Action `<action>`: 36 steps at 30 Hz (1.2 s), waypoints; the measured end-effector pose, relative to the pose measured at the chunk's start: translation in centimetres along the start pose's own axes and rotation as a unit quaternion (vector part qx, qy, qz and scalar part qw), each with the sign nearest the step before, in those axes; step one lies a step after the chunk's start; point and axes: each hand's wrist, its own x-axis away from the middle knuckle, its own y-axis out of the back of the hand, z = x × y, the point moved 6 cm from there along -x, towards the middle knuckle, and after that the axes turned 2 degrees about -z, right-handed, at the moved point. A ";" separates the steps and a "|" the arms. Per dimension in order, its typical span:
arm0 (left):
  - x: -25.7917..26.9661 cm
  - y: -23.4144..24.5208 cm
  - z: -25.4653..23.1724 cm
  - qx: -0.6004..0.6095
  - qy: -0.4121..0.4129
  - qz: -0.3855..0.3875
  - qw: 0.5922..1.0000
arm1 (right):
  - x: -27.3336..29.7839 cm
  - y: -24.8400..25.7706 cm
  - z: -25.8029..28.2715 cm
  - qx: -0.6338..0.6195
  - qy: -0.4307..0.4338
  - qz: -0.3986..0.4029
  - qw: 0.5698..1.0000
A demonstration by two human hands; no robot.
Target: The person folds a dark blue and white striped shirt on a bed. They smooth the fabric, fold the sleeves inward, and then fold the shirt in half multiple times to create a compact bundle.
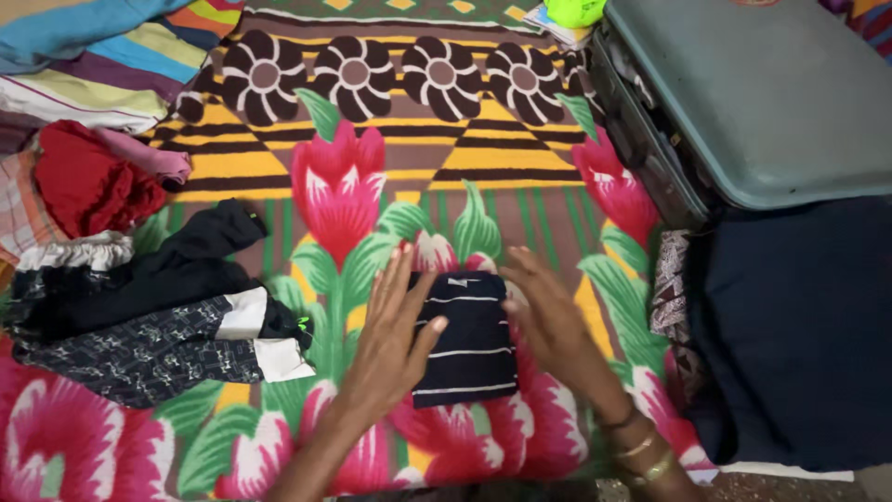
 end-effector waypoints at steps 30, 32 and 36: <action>-2.4 -2.6 10.2 -0.073 0.279 -0.004 0.957 | -2.7 -6.9 -9.5 -0.098 -0.105 0.039 0.989; -1.7 -1.8 7.0 -0.126 0.192 -0.050 0.972 | -2.7 -6.4 -9.8 -0.085 -0.108 0.029 0.990; 0.1 -4.0 -0.1 -0.083 -0.002 -0.015 0.996 | -2.6 -4.9 -12.6 -0.195 -0.161 -0.035 0.967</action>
